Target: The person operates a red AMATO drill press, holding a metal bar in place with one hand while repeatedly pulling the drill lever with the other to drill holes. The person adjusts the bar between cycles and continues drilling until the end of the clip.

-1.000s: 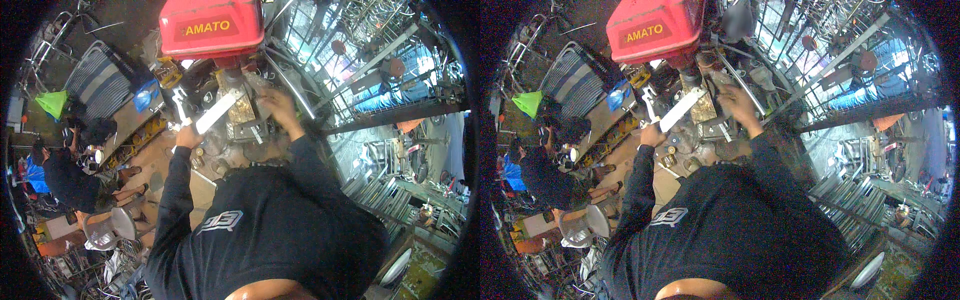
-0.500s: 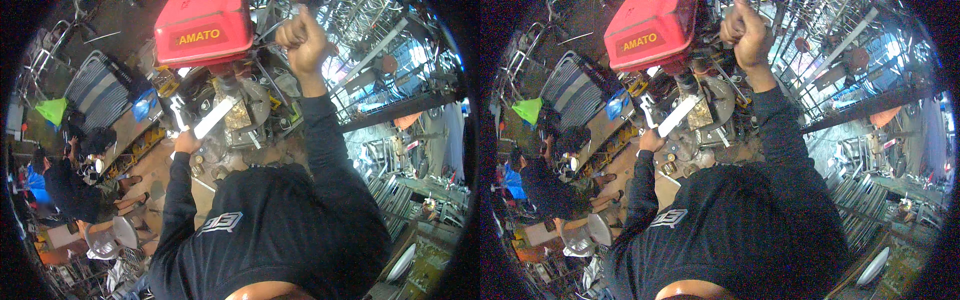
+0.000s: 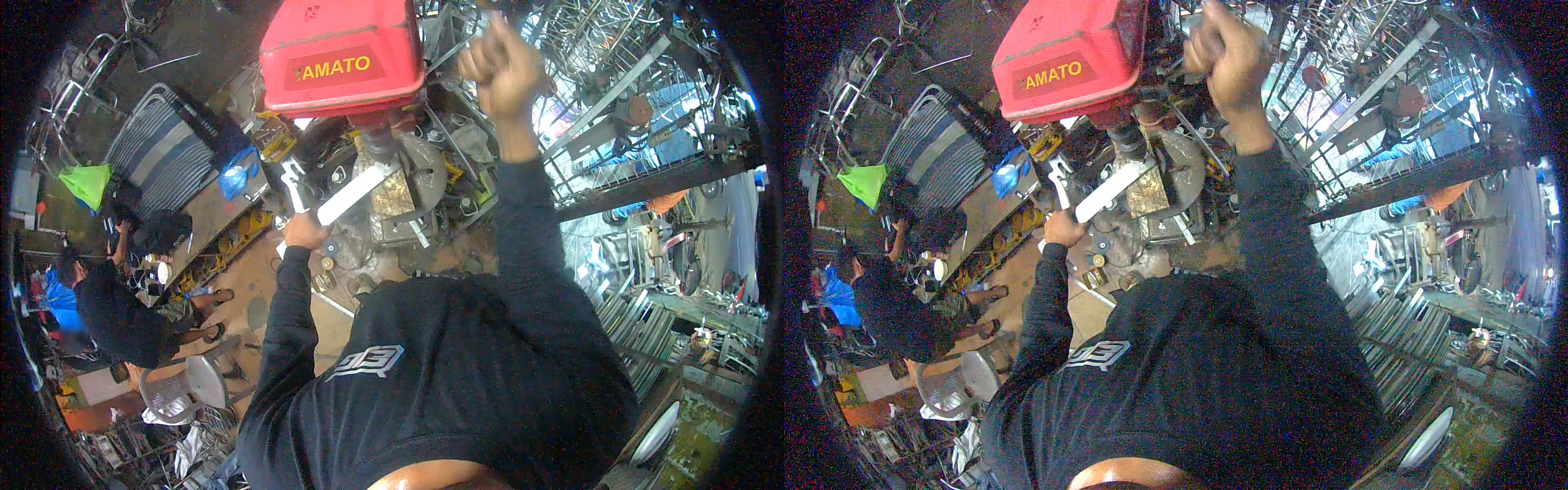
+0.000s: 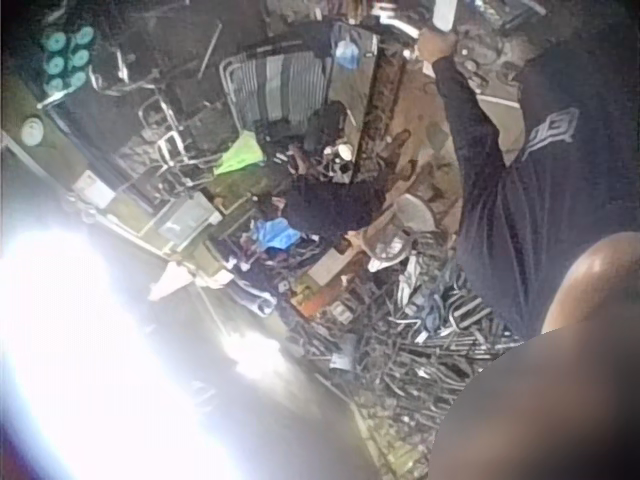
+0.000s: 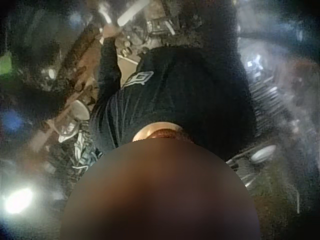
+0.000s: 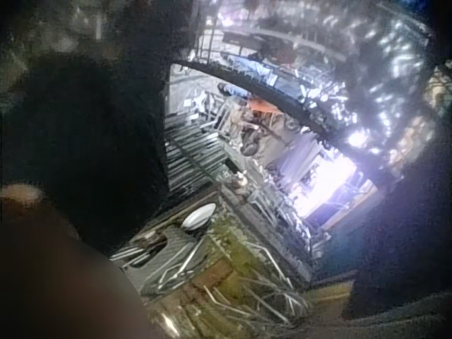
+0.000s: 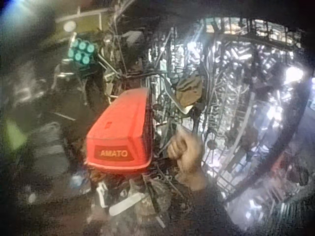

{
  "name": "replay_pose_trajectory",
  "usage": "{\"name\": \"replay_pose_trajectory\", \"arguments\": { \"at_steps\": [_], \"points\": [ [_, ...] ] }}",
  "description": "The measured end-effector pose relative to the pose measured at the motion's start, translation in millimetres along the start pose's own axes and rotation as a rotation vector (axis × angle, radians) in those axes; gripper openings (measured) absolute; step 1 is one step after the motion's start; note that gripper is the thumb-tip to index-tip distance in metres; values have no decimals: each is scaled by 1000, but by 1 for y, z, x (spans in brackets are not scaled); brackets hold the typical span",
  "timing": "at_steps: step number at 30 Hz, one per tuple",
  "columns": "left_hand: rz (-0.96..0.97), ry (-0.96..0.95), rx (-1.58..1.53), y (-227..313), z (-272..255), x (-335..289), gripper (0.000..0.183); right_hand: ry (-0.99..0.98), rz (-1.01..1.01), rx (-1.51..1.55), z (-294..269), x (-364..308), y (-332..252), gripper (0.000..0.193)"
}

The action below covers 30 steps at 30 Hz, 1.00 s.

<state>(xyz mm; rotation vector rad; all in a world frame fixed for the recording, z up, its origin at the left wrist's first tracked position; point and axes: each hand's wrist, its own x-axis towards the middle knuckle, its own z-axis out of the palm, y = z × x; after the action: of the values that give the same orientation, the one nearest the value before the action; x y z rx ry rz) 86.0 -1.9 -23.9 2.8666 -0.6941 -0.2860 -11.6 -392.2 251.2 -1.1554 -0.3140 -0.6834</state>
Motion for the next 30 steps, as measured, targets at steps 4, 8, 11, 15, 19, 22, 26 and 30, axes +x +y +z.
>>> {"name": "replay_pose_trajectory", "arguments": {
  "at_steps": [4, 8, 11, 15, 19, 22, 26, 30],
  "points": [
    [31, -7, -57, 2, -14, -4, 54, 275, 430, -60, -60, 100, 31, 37],
    [-7, 5, -28, 7, -22, -7, 54, 348, 61, -474, -103, 142, 97, 33],
    [-44, 10, -30, 9, -20, -12, 54, 531, -406, -801, -106, 83, 89, 33],
    [18, 4, -19, 5, -13, -9, 58, 722, -346, -589, -59, -97, 73, 24],
    [15, -40, -53, 0, -8, -2, 59, 393, -172, -799, 19, -182, 151, 44],
    [-1, -68, -62, 1, -9, -4, 56, 435, 116, -655, 62, -155, 219, 93],
    [-34, -27, 34, 11, -11, -15, 54, 595, -13, -617, 51, -118, 249, 62],
    [16, -24, -109, 22, -1, -22, 52, -134, 382, -629, -1, -100, 244, 45]
  ]
}}
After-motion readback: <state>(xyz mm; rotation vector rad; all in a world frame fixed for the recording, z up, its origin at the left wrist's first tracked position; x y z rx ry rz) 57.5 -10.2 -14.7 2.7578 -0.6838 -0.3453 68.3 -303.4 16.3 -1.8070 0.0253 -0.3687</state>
